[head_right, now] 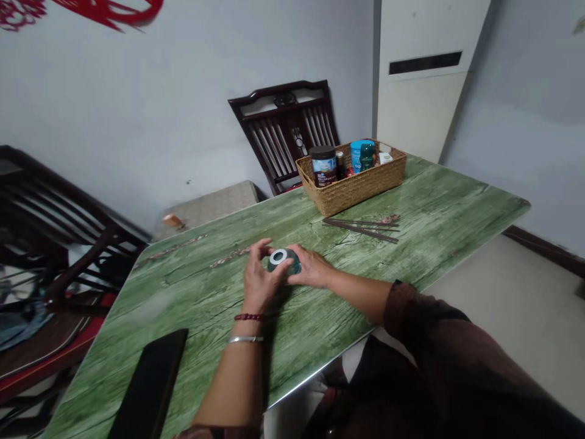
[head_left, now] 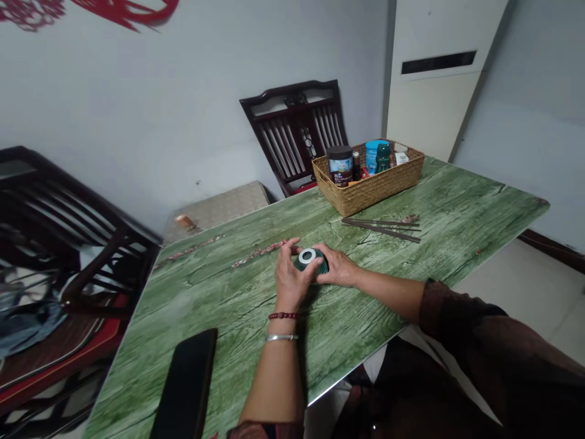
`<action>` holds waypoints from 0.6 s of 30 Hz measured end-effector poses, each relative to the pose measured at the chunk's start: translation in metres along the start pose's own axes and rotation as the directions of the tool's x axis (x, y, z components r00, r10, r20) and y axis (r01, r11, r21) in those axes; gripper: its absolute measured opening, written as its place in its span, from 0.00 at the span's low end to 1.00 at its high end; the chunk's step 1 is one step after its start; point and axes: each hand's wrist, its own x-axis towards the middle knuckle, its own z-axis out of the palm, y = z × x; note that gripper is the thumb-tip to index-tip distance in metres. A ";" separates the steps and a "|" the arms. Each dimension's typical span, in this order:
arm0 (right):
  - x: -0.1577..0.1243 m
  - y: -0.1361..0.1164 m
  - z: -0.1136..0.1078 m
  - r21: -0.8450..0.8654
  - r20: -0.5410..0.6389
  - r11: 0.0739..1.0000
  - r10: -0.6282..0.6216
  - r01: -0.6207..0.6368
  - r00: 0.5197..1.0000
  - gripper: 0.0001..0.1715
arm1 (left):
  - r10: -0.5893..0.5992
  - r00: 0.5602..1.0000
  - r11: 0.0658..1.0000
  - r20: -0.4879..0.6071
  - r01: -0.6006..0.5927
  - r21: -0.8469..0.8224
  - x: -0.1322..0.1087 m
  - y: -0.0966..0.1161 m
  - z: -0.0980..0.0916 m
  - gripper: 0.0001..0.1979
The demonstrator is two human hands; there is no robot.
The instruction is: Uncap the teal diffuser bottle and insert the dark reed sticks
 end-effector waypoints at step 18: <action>0.005 0.005 0.003 -0.002 0.019 1.000 0.003 -0.002 1.000 0.43 | -0.003 0.986 0.993 0.167 0.023 -0.119 -0.008 -0.015 0.007 0.35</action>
